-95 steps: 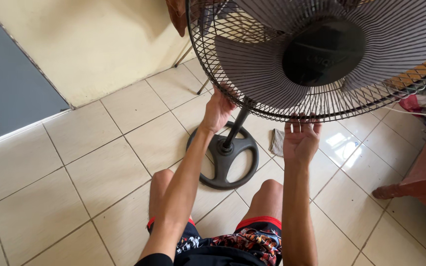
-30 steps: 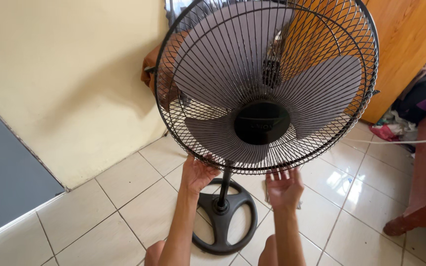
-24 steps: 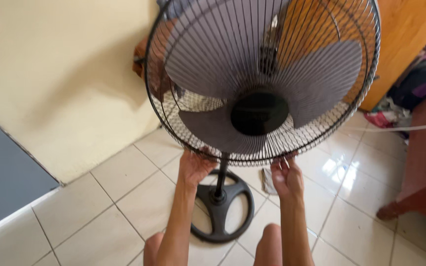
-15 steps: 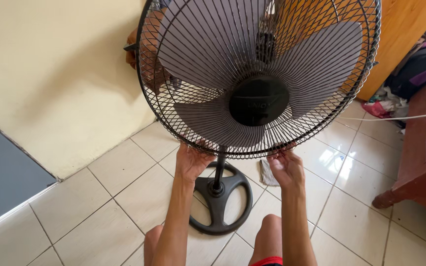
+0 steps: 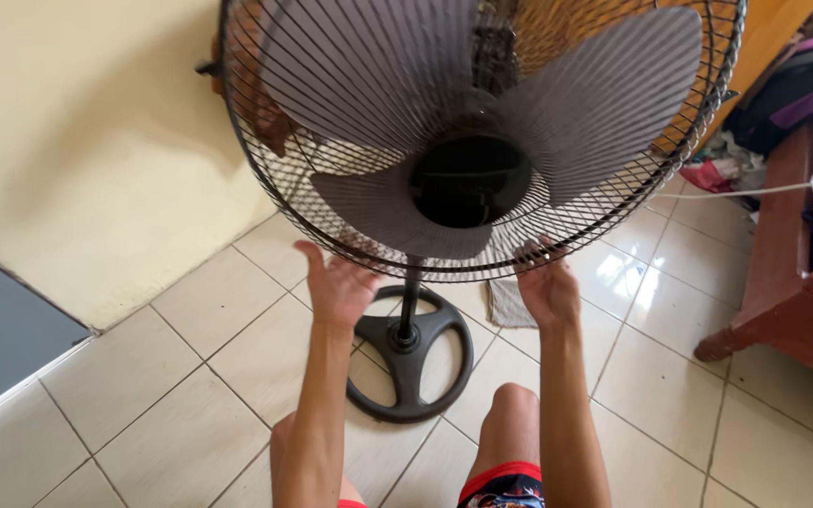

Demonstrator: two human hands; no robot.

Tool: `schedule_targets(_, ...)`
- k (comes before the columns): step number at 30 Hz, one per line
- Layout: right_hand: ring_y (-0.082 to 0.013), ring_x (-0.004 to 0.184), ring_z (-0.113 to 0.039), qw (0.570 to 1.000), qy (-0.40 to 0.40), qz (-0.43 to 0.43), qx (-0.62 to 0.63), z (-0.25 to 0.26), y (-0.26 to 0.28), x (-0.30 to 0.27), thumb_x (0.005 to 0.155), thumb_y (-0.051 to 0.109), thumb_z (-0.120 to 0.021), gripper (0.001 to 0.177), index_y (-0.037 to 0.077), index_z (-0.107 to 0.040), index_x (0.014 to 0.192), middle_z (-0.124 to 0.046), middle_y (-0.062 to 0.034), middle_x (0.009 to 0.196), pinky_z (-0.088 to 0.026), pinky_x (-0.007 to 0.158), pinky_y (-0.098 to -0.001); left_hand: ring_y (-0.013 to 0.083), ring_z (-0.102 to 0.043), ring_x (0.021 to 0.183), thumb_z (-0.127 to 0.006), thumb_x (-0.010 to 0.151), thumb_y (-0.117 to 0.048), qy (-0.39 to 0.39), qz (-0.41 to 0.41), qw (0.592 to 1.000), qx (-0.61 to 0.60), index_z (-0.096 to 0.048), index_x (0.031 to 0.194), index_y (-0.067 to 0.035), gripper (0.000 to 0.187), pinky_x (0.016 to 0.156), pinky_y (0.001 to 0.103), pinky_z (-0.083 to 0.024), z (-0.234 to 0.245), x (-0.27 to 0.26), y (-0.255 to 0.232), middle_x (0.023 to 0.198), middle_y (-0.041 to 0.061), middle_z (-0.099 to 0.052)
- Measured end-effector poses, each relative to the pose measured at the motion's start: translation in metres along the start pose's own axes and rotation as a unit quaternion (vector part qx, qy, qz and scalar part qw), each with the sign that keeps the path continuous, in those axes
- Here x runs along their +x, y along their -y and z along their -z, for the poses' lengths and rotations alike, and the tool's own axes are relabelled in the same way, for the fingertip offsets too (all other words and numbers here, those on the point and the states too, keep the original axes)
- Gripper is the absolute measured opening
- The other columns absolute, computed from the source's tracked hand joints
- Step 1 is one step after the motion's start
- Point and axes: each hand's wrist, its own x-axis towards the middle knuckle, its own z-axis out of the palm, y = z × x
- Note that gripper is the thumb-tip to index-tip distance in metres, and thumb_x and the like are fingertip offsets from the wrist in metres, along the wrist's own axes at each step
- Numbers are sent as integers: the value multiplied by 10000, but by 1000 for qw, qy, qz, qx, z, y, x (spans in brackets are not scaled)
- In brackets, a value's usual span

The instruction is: The person unplugs a standing fan, wipes the fan head with a cloth, then disassembles the front grille and fan blades. The components are placed on the floor, and the person continues to wipe parts of the fan.

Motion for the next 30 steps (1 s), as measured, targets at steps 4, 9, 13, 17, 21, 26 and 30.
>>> schedule_targets(4,-186,1024,-606,993,25,73,-85,59,-12,12,1085,88,-626,74,23,-623,1119,-690,-75,1098,-481,961,-345,148,-598,1159,-467,972,-653,18,-118,987,104,-631,1343,-67,713,1027,330,-474,23,18,5,1273,-14,-682)
schedule_targets(9,-159,959,-607,970,228,53,59,85,-35,22,1126,158,-707,119,63,-643,1094,-674,-29,982,-493,947,-330,205,-536,1217,-516,1019,-685,15,-197,975,100,-569,1426,-92,721,1066,399,-432,10,28,27,1316,7,-638)
schedule_targets(13,-165,993,-590,981,156,39,107,62,-51,29,836,260,-842,339,95,-643,1057,-649,-25,1024,-482,929,-332,221,-543,1303,-540,858,-756,-135,-190,970,70,-526,1434,-60,904,1123,397,-431,-27,34,29,1411,49,-599)
schedule_targets(17,-165,1003,-589,982,177,57,3,44,-46,18,790,269,-890,414,85,-651,1075,-649,-21,1051,-486,920,-349,322,-320,1089,-516,936,-825,-204,-180,959,81,-486,1484,31,1016,932,426,-280,-52,42,25,1201,133,-404)
schedule_targets(21,-142,1088,-595,968,227,72,-76,35,-45,-3,905,175,-864,352,113,-653,1180,-654,0,1156,-496,971,-331,292,-531,1287,-534,881,-768,-89,-191,970,120,-491,1487,-59,934,1101,432,-451,-65,58,17,1433,123,-552)
schedule_targets(26,-153,1083,-617,979,124,78,-140,28,-58,-19,946,130,-820,341,47,-657,1233,-676,-45,1192,-502,968,-324,287,-527,1356,-454,938,-742,-15,-192,963,186,-474,1502,-78,871,1150,443,-444,-66,73,15,1494,114,-536)
schedule_targets(30,-162,1052,-641,971,146,77,-172,13,-65,-23,930,144,-832,359,33,-672,1231,-694,-60,1146,-530,981,-357,312,-450,1305,-372,983,-753,-34,-198,961,192,-410,1541,-35,911,1106,461,-423,-62,75,8,1439,153,-440)
